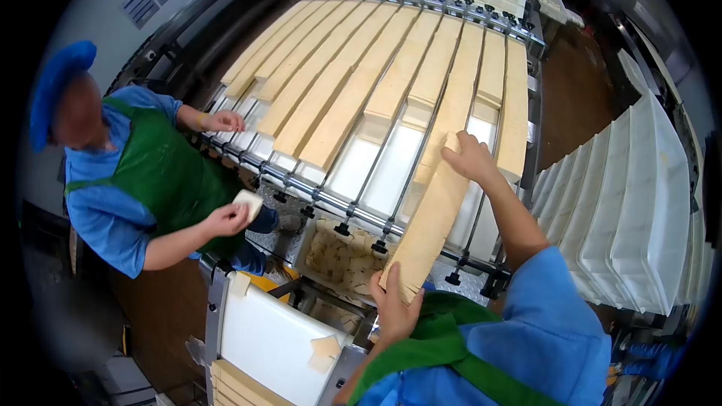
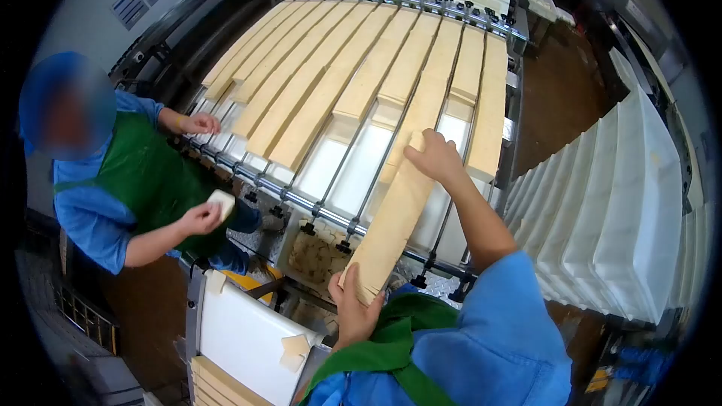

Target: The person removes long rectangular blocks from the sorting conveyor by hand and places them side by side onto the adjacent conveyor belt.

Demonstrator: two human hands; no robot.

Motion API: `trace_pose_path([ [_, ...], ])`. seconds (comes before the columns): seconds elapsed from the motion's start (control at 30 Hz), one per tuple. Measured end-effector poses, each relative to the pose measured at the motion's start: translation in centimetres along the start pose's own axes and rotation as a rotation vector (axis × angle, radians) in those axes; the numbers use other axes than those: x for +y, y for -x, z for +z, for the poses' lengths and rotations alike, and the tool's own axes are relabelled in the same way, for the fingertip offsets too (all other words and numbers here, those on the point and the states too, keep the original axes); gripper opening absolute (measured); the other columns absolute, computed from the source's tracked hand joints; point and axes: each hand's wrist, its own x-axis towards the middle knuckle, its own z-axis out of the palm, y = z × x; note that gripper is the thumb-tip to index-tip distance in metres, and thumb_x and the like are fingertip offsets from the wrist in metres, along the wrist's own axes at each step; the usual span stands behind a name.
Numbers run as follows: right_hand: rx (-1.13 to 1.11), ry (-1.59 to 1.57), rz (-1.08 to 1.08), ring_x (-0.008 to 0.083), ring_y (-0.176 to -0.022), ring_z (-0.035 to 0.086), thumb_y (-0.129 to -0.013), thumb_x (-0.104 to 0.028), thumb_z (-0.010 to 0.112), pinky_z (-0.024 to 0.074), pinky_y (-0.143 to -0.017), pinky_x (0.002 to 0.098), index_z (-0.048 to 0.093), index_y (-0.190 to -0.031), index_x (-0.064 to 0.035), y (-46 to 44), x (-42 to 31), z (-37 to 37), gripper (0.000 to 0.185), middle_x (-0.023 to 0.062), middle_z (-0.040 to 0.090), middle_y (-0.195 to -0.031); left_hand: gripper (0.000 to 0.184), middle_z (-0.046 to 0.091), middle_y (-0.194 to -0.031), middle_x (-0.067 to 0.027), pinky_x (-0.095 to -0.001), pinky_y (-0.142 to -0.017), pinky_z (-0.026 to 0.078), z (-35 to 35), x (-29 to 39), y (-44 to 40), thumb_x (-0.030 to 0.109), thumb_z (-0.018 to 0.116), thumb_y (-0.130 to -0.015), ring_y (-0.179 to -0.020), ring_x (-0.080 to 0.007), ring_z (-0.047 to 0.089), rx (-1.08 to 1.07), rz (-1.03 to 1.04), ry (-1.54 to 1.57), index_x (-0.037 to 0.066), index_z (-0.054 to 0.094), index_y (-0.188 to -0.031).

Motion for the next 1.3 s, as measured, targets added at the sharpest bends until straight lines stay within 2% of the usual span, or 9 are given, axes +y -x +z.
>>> trace_pose_path([
  [0.2,0.253,-0.326,-0.045,0.0431,-0.091,0.056,-0.083,-0.047,0.052,0.0435,-0.084,0.0489,0.057,-0.110,0.0006,-1.6,5.8,0.1,0.054,0.0238,0.061,-0.104,0.075,0.025,-0.133,-0.0241,-0.0428,-0.099,0.037,4.7,0.6,-1.3,0.007,0.077,-0.072,-0.117,-0.0412,0.039,0.055,0.067,-0.046,0.005,0.037,-0.136],
  [0.3,0.250,-0.035,0.068,0.0382,-0.093,0.055,-0.084,-0.047,0.051,0.0370,-0.090,0.0496,0.062,-0.099,0.0004,-1.3,6.5,-1.5,0.051,0.0203,0.064,-0.094,0.079,0.027,-0.132,-0.0235,-0.0417,-0.097,0.039,5.2,1.7,-2.4,0.007,0.080,-0.070,-0.115,-0.0408,0.041,-0.050,0.107,-0.057,0.006,0.037,-0.137],
  [0.43,0.183,0.220,-0.140,0.0316,-0.101,0.050,-0.088,-0.044,0.044,0.0226,-0.096,0.0514,0.067,-0.087,-0.0023,-7.2,9.8,-0.3,0.047,0.0181,0.065,-0.089,0.082,0.028,-0.133,-0.0236,-0.0406,-0.097,0.040,6.8,2.7,-3.4,0.006,0.081,-0.069,-0.115,-0.0397,0.042,-0.244,0.174,0.018,0.008,0.038,-0.138],
  [0.53,0.289,0.298,-0.218,0.0325,-0.102,0.051,-0.089,-0.043,0.040,0.0251,-0.097,0.0487,0.068,-0.091,-0.0025,-11.1,10.8,-0.3,0.049,0.0180,0.066,-0.094,0.080,0.027,-0.136,-0.0239,-0.0401,-0.096,0.041,7.4,3.7,-5.5,0.006,0.080,-0.070,-0.114,-0.0379,0.045,-0.262,0.165,0.002,0.006,0.039,-0.137],
  [0.73,0.028,0.350,-0.072,0.0332,-0.109,0.052,-0.089,-0.040,0.034,0.0284,-0.097,0.0464,0.061,-0.107,0.0019,-14.0,11.7,0.0,0.053,0.0194,0.061,-0.117,0.059,0.027,-0.137,-0.0232,-0.0355,-0.086,0.047,9.2,3.3,-7.9,0.001,0.062,-0.082,-0.109,-0.0332,0.051,-0.281,0.151,0.020,0.002,0.039,-0.135],
  [0.83,0.263,0.264,-0.018,0.0338,-0.111,0.052,-0.088,-0.038,0.035,0.0290,-0.096,0.0469,0.058,-0.113,0.0018,-14.6,11.8,0.5,0.052,0.0193,0.055,-0.125,0.054,0.026,-0.138,-0.0227,-0.0335,-0.082,0.049,10.1,3.4,-9.1,-0.001,0.056,-0.083,-0.105,-0.0302,0.052,-0.206,0.253,-0.043,0.004,0.040,-0.135],
  [0.93,0.146,0.283,-0.027,0.0335,-0.113,0.049,-0.088,-0.034,0.041,0.0291,-0.096,0.0474,0.056,-0.118,0.0017,-14.1,10.9,-1.8,0.049,0.0173,0.053,-0.126,0.055,0.029,-0.136,-0.0228,-0.0329,-0.083,0.048,10.8,4.3,-10.6,-0.003,0.054,-0.083,-0.104,-0.0292,0.052,-0.338,0.043,0.082,0.006,0.041,-0.136],
  [1.13,0.509,0.250,-0.142,0.0325,-0.123,0.039,-0.082,-0.033,0.060,0.0279,-0.099,0.0498,0.042,-0.132,-0.0013,-10.0,8.3,-0.1,0.062,0.0157,0.045,-0.133,0.057,0.024,-0.145,-0.0261,-0.0360,-0.099,0.040,13.3,3.5,-14.2,-0.011,0.044,-0.082,-0.129,-0.0446,0.036,-0.290,0.282,0.083,0.008,0.041,-0.136],
  [1.3,0.346,-0.028,-0.356,0.0343,-0.124,0.041,-0.083,-0.029,0.061,0.0261,-0.102,0.0491,0.044,-0.132,-0.0058,-5.2,6.7,1.5,0.057,0.0161,0.048,-0.130,0.061,0.034,-0.140,-0.0218,-0.0332,-0.093,0.043,10.8,3.0,-11.9,-0.014,0.042,-0.077,-0.123,-0.0372,0.045,-0.148,0.305,0.130,0.007,0.044,-0.134],
])
